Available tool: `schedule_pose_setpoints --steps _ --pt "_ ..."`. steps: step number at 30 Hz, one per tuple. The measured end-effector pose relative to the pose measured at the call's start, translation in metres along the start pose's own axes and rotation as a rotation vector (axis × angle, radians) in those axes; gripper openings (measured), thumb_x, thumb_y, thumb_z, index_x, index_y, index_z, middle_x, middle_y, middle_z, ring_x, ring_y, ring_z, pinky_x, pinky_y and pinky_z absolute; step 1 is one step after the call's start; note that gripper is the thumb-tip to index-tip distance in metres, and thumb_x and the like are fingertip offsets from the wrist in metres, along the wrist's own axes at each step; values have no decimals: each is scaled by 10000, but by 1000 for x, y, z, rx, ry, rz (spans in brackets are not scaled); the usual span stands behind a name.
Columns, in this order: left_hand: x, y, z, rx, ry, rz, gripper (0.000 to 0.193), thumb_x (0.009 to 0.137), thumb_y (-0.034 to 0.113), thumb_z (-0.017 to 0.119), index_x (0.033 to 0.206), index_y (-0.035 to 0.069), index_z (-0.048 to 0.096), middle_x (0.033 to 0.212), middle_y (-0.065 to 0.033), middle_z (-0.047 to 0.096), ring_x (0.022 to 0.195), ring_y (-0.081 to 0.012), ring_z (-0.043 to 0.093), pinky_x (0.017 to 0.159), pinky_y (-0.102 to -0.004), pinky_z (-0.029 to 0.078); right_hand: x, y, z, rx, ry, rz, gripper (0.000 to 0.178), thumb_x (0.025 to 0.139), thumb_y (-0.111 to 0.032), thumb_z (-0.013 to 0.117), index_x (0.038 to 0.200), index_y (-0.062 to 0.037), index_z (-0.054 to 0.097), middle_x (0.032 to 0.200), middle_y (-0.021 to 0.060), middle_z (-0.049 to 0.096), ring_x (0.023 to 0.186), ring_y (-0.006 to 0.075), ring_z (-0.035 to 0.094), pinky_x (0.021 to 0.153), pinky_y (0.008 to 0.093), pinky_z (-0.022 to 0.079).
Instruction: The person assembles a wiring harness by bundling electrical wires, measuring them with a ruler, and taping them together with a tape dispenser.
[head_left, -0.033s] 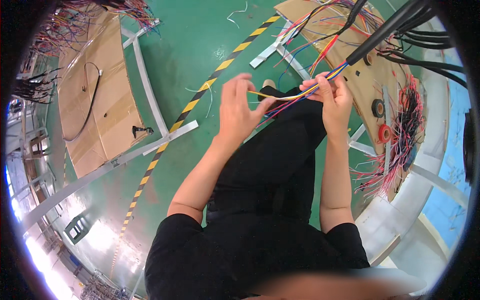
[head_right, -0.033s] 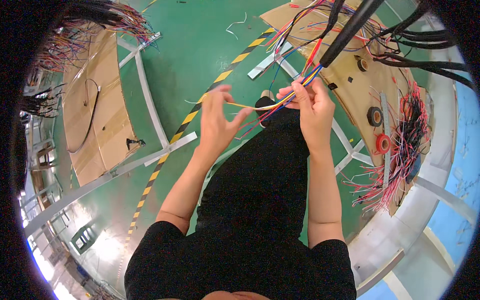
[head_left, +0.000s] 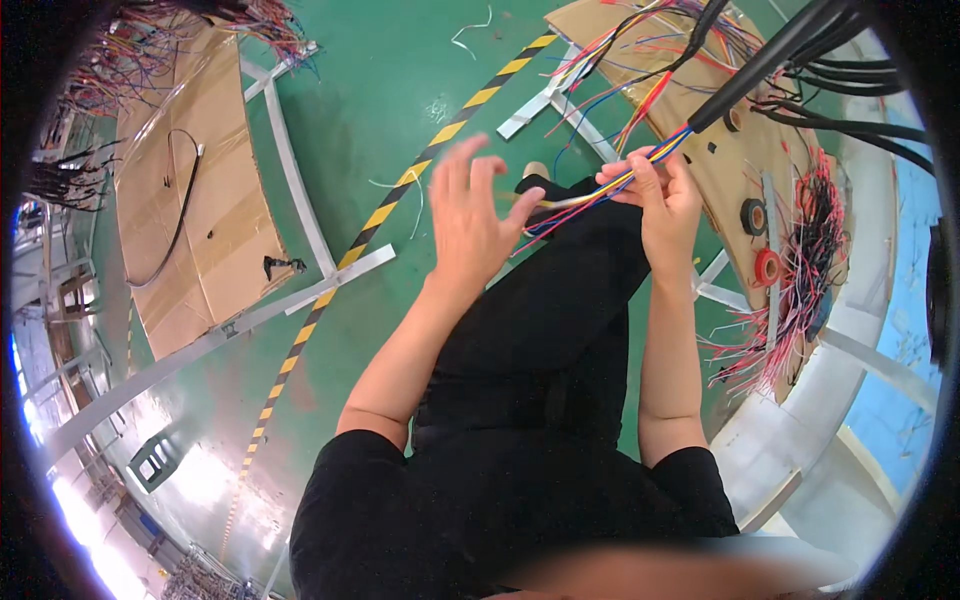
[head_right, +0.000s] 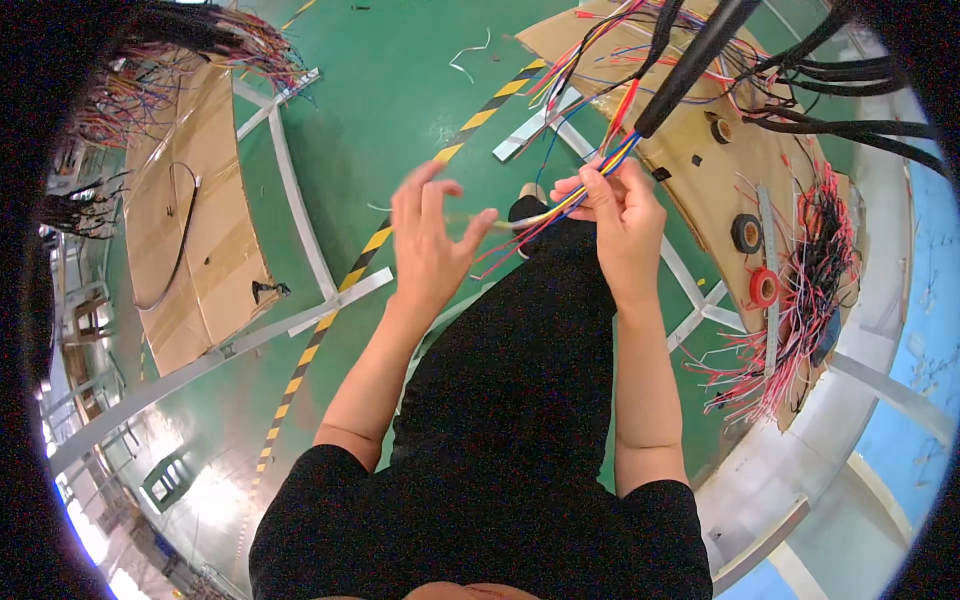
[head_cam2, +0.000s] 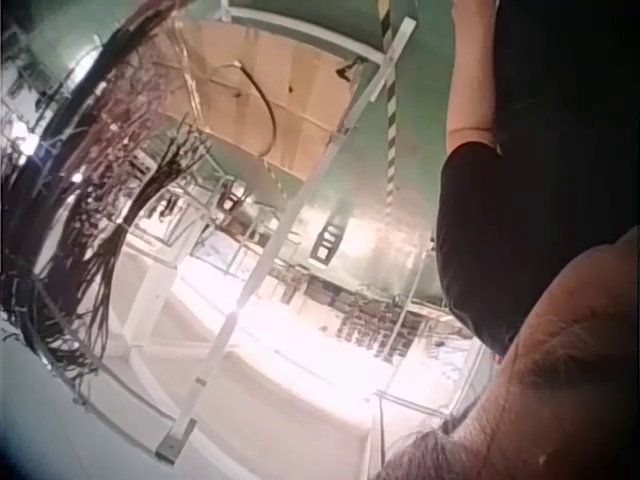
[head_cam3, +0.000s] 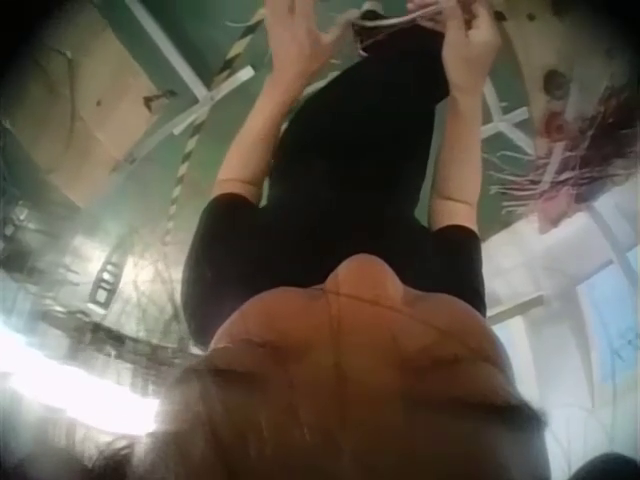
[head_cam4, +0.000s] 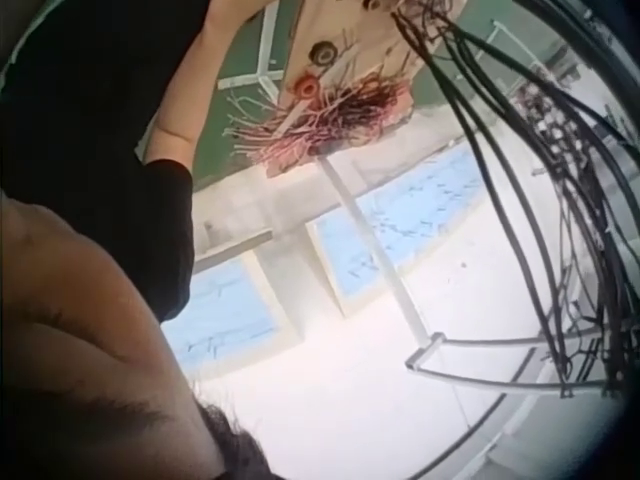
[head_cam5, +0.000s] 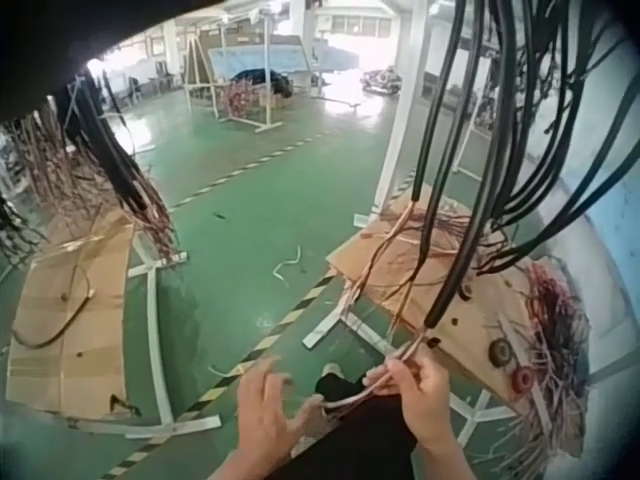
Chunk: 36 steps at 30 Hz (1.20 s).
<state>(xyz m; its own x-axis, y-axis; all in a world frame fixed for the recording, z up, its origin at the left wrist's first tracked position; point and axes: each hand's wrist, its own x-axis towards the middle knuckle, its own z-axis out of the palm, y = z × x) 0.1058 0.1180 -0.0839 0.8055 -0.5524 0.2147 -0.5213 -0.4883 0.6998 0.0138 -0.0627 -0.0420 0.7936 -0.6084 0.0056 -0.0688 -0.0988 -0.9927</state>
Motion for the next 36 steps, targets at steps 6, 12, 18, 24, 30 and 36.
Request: schedule_pose_setpoints --steps 6,12,18,24,30,36 --pt "19 18 5 -123 137 210 278 774 154 722 1015 46 635 1096 -109 625 1036 -290 569 883 -395 450 -2 3 -6 10 -9 -3 192 980 -190 510 1039 -8 520 896 134 684 783 193 689 666 248 546" --pt "52 83 4 -514 43 281 234 775 116 725 991 42 674 892 -90 683 789 -214 648 678 -320 512 -14 -1 -2 -17 -24 -55 130 949 -75 530 1031 26 541 828 64 653 764 103 642 664 255 540" --pt "46 100 12 -216 181 452 158 762 97 721 868 6 646 808 -100 676 620 -209 648 556 -286 514 -25 -4 0 -243 127 -205 134 900 -56 594 997 25 551 772 124 673 704 148 664 650 282 515" --pt "49 107 -6 -424 -57 296 112 817 84 661 888 5 623 756 -77 651 604 -173 643 569 -279 518 -30 -6 -12 -131 20 -215 158 916 -74 581 1036 29 577 784 116 671 700 138 651 659 274 500" --pt "56 93 -11 -522 -239 298 65 866 50 573 883 -9 552 759 -100 617 685 -176 648 630 -287 516 -29 -14 -24 -126 -127 -238 170 938 -105 558 1023 33 608 765 92 658 676 108 611 638 247 476" --pt "56 61 -18 -953 -531 -28 227 983 186 461 944 -7 575 669 25 445 628 -75 473 583 -223 414 -30 -20 -20 -166 -164 -132 187 950 -129 548 949 41 625 799 71 676 722 111 633 676 239 493"
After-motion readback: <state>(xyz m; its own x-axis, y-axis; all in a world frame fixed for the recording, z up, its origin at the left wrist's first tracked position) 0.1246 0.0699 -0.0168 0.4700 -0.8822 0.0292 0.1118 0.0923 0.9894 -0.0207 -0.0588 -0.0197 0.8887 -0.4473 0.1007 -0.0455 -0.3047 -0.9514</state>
